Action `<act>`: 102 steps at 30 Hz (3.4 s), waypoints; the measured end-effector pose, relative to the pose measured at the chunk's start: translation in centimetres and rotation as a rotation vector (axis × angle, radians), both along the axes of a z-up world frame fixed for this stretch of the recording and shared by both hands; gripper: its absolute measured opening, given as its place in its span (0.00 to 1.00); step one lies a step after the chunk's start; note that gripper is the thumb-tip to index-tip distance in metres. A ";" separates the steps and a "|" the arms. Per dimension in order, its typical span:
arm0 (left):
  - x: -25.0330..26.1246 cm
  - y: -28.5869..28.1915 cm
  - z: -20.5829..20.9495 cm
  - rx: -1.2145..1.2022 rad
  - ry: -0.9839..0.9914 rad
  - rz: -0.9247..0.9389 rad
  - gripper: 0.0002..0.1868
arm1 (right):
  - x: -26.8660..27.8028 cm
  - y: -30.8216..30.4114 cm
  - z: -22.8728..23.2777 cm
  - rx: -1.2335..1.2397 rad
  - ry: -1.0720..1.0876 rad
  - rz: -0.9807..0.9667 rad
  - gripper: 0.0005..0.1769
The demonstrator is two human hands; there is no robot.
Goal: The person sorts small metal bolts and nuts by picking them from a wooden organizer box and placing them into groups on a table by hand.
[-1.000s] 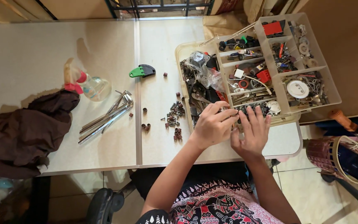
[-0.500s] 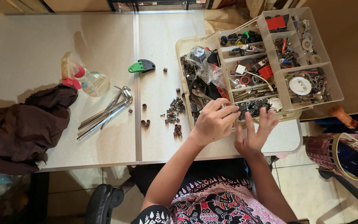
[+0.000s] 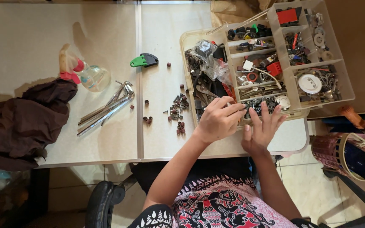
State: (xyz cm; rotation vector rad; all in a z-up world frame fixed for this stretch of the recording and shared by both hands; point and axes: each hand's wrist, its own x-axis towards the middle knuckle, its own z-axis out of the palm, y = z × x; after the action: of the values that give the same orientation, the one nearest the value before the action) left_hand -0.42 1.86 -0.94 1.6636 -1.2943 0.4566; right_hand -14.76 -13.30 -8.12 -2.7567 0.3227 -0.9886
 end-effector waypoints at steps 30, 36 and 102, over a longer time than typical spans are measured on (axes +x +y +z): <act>-0.1 -0.2 -0.4 -0.001 -0.013 -0.013 0.10 | -0.6 -1.8 -5.6 -0.088 -0.175 0.131 0.30; 0.0 -0.2 -0.6 0.000 -0.012 -0.019 0.11 | -0.6 -1.8 -5.5 -0.084 -0.185 0.141 0.28; 1.4 12.7 -10.8 0.363 0.049 0.660 0.22 | -0.4 -1.6 -5.3 -0.077 -0.172 0.141 0.26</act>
State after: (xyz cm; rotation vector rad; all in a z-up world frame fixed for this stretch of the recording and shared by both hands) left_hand 1.02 14.59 -11.75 2.3979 -0.7927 0.5807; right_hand -15.20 -14.89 -13.46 -2.6925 0.0636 -1.2123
